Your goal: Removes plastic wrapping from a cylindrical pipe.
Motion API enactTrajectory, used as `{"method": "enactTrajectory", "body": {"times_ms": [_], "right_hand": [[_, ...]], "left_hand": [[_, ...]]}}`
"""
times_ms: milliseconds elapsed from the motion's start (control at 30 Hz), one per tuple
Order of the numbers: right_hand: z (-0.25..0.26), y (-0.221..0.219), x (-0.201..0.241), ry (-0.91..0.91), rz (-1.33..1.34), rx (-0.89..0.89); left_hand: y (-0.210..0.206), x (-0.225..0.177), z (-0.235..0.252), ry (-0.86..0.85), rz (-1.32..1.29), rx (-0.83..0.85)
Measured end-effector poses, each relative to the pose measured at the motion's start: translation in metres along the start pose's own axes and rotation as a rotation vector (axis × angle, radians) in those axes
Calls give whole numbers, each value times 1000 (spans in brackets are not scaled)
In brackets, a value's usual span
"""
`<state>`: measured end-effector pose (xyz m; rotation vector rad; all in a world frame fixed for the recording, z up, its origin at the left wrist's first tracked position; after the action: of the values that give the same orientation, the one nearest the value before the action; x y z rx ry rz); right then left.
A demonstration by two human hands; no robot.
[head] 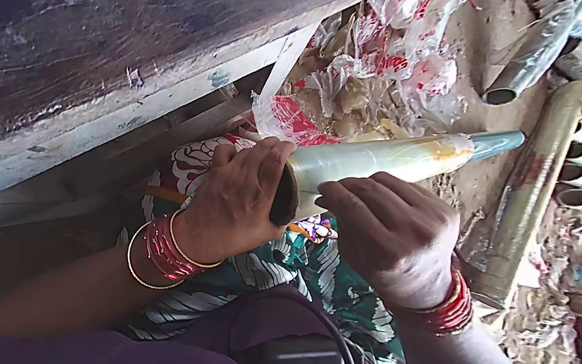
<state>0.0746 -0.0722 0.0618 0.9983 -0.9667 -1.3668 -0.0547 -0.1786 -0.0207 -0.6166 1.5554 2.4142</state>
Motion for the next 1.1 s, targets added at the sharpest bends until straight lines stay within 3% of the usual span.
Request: {"method": "enactTrajectory", "body": {"times_ms": [400, 600, 1100], "right_hand": [[7, -6, -4, 192, -80, -57], [-9, -23, -28, 66, 148, -137], [3, -7, 0, 216, -163, -112]], "left_hand": [[0, 0, 1, -2, -3, -4], [-1, 1, 2, -5, 1, 9], [-1, 3, 3, -11, -27, 4]]}}
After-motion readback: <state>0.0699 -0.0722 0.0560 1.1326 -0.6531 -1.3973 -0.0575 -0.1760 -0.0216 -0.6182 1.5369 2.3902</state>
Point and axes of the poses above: each hand's wrist, its own z-axis towards the middle knuckle, its own y-axis out of the back of the hand, x = y × z, the point moved 3 cm from there along z, towards the middle knuckle, and after that the axes turned 5 degrees about x, right-handed, at the moved point
